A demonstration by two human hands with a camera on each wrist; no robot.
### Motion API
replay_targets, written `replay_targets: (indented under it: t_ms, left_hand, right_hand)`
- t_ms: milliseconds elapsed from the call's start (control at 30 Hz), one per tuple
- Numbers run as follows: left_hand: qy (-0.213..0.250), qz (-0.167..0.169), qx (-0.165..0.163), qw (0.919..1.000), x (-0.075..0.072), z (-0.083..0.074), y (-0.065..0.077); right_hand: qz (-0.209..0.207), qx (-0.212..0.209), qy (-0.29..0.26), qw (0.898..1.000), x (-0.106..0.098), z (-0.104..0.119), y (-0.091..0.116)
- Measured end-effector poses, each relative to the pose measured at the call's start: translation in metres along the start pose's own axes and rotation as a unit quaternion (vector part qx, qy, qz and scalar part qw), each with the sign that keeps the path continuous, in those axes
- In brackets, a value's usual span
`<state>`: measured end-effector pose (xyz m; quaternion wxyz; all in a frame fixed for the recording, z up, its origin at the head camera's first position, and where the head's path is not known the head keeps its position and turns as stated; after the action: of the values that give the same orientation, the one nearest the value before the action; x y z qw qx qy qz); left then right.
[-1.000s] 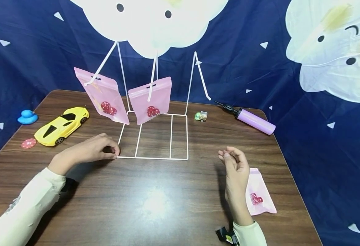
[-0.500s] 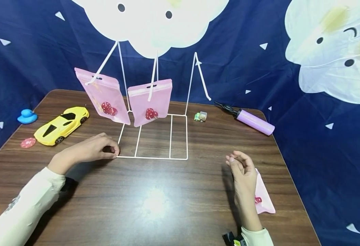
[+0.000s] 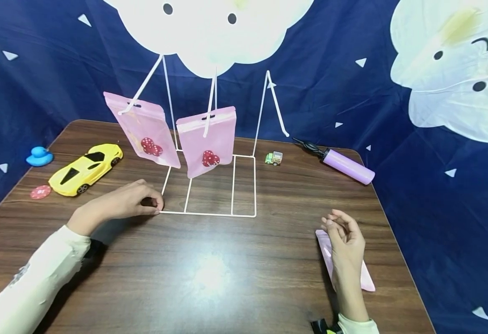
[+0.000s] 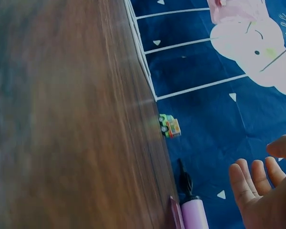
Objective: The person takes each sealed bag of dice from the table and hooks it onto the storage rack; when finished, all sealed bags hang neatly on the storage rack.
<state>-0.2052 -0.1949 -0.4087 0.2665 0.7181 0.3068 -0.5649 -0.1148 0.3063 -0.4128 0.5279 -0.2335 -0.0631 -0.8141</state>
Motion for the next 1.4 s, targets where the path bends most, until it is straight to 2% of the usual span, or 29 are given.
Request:
replay_targets:
  t_ms: [467,700,967,1200,1400]
  left_hand:
    - [-0.003,-0.007,-0.010,0.9999,0.000,0.001,0.003]
    - [-0.002,0.000,-0.005,1.0000,0.001,0.001,0.001]
    - [0.001,-0.005,0.000,1.0000,0.003,0.002,-0.002]
    - [0.004,-0.006,0.005,1.0000,0.003,0.002,-0.002]
    - [0.003,-0.006,0.004,1.0000,0.002,0.002,-0.001]
  right_hand:
    - [0.000,-0.016,0.002,1.000,-0.025,0.009,-0.001]
    - [-0.030,-0.011,0.041,0.999,-0.041,0.014,0.001]
    - [-0.057,-0.008,0.025,0.998,-0.056,0.022,0.005]
    - [-0.072,0.008,0.051,0.996,-0.072,0.029,0.005]
    - [-0.077,0.029,0.110,0.990,-0.088,0.035,0.005]
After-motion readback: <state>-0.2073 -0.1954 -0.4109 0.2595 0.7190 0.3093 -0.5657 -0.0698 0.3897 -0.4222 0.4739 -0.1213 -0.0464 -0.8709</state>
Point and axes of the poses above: each hand's wrist, its own y-axis away from the middle knuckle, its own x-axis out of the palm, z = x × y, the point moved 3 cm from there along -y, towards the middle knuckle, and after that the axes turned 13 degrees about -y, right-handed, at the moved point
